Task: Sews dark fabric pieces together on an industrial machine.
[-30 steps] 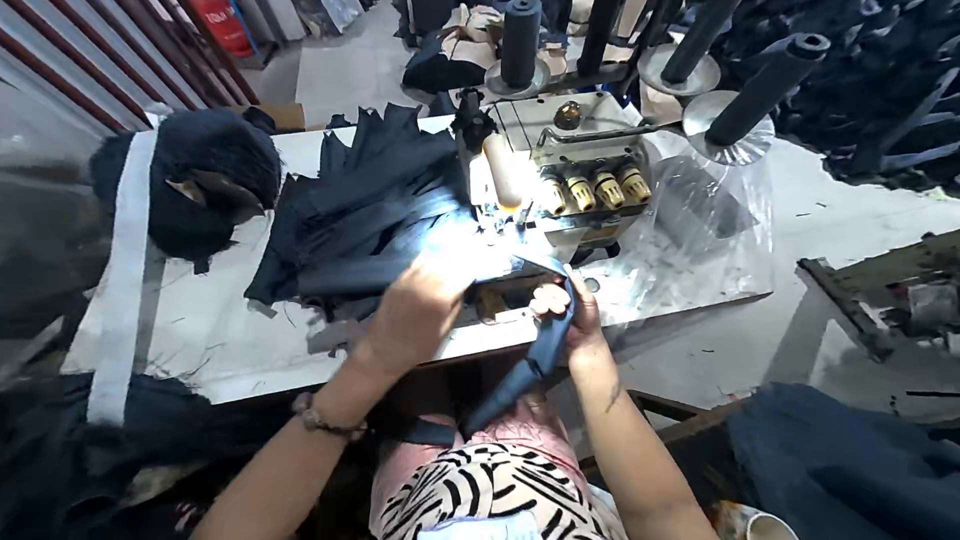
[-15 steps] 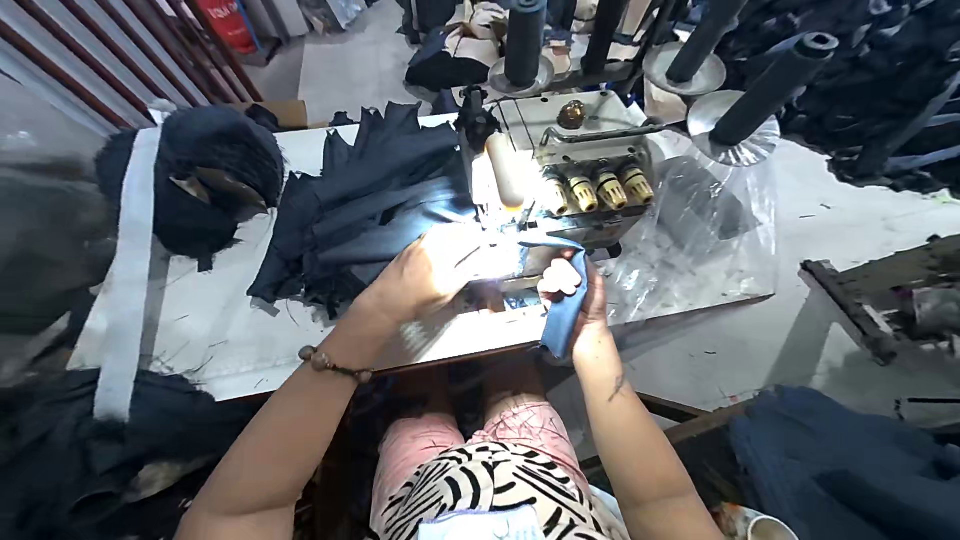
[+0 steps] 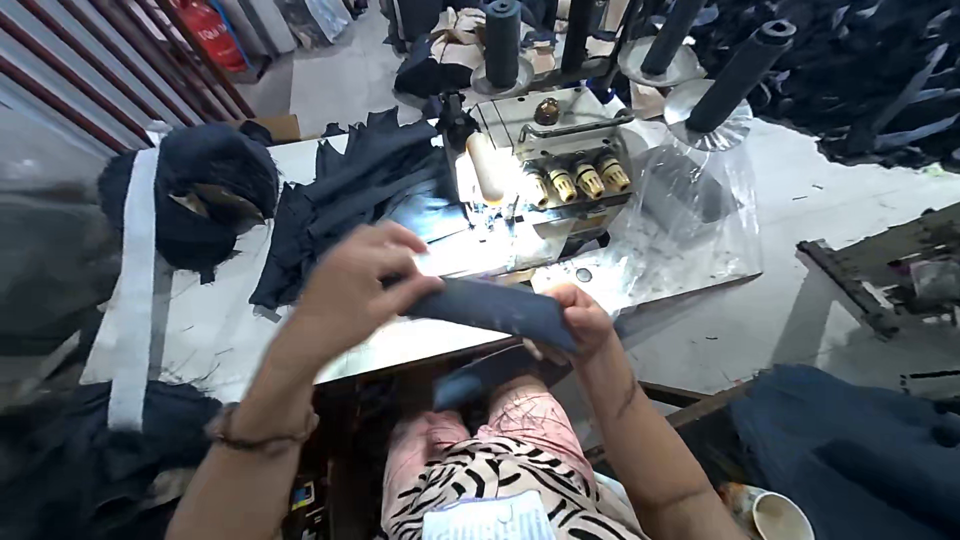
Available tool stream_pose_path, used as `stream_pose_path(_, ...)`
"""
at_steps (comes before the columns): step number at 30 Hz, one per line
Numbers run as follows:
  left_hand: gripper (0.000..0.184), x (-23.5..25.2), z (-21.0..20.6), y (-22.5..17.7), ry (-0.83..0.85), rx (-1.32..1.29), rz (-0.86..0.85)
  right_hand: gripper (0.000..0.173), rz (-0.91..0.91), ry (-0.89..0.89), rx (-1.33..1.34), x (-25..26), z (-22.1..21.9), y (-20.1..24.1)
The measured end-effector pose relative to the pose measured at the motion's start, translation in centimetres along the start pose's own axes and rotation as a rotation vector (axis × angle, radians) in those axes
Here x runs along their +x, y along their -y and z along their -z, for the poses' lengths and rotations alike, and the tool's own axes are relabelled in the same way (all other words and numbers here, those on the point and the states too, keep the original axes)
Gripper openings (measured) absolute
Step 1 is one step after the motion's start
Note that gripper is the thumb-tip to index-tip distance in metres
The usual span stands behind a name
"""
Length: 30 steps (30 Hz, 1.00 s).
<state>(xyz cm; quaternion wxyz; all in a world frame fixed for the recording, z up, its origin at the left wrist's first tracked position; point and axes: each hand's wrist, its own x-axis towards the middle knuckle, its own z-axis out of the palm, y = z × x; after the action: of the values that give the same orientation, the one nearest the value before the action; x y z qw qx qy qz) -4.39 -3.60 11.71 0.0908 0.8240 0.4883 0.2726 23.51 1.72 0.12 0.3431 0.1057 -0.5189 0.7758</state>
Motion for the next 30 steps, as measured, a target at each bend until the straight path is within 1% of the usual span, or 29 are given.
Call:
stream_pose_path(1, 0.024, 0.1, 1.2, 1.5, -0.024, 0.097, 0.059, 0.026, 0.003, -0.047, 0.014, -0.3, 0.6, -0.1)
stream_pose_path(2, 0.024, 0.3, 1.6, 3.1, -0.06, 0.21, 0.132, 0.025, -0.008, -0.146, 0.039, -0.6, 1.2, -0.5)
stream_pose_path(4, 0.021, 0.4, 0.6, 4.7, -0.105, 0.378, 0.241, 0.027, -0.039, -0.415, 0.107, -1.1, 2.5, -1.8)
stream_pose_path(5, 0.022, 0.2, -0.7, 4.4, -0.093, 0.402, 0.227, 0.026, -0.059, -0.531, 0.137, -1.0, 2.8, -2.3)
stream_pose_path(6, 0.026, 0.2, -2.5, 4.0, -0.093, 0.38, 0.154, 0.026, -0.09, -0.603, 0.143, -0.6, 3.0, -2.5)
stream_pose_path(8, 0.025, 0.5, -6.9, 3.3, -0.109, 0.269, -0.085, 0.035, -0.166, -0.613, 0.158, -0.3, 3.1, -2.9)
stream_pose_path(9, 0.03, 0.5, -8.7, 3.0, -0.074, 0.223, -0.142, 0.046, -0.197, -0.592, 0.188, -0.4, 3.1, -3.1)
stream_pose_path(11, 0.039, 0.3, -10.6, 3.2, -0.028, 0.208, -0.164, 0.071, -0.246, -0.57, 0.244, -0.7, 3.0, -3.7)
stream_pose_path(12, 0.039, 0.2, -10.8, 3.4, -0.022, 0.21, -0.158, 0.075, -0.257, -0.584, 0.268, -0.9, 3.0, -4.2)
stream_pose_path(13, 0.041, 0.1, -10.7, 3.7, -0.023, 0.215, -0.157, 0.069, -0.247, -0.605, 0.302, -1.3, 2.9, -4.6)
stream_pose_path(15, 0.044, 0.0, -10.6, 4.1, -0.018, 0.21, -0.169, 0.045, -0.145, -0.657, 0.378, -1.9, 2.9, -5.1)
stream_pose_path(16, 0.046, 0.1, -10.5, 4.1, -0.008, 0.208, -0.176, 0.041, -0.085, -0.729, 0.398, -1.7, 2.8, -4.8)
stream_pose_path(17, 0.047, 0.2, -10.4, 4.0, 0.001, 0.206, -0.178, 0.042, -0.011, -0.789, 0.419, -1.3, 2.8, -4.5)
stream_pose_path(18, 0.046, 0.3, -10.3, 3.9, 0.008, 0.204, -0.17, 0.045, 0.059, -0.811, 0.461, -0.8, 2.9, -4.1)
stream_pose_path(21, 0.043, 1.1, -9.9, 3.6, 0.026, 0.181, -0.128, 0.046, 0.176, -0.825, 0.563, 0.6, 3.1, -3.1)
stream_pose_path(23, 0.043, 1.5, -9.6, 3.9, 0.056, 0.167, -0.136, 0.047, 0.172, -0.897, 0.524, 1.1, 3.0, -3.1)
stream_pose_path(26, 0.041, 2.7, -9.1, 5.0, 0.059, 0.146, -0.192, 0.048, 0.142, -0.95, 0.442, 1.4, 3.0, -3.3)
stream_pose_path(29, 0.035, 4.3, -8.2, 5.8, 0.028, 0.144, -0.347, 0.045, 0.115, -0.94, 0.401, 1.0, 2.9, -3.6)
stream_pose_path(30, 0.034, 4.5, -7.9, 6.0, 0.023, 0.159, -0.366, 0.042, 0.088, -0.945, 0.372, 0.9, 2.8, -3.6)
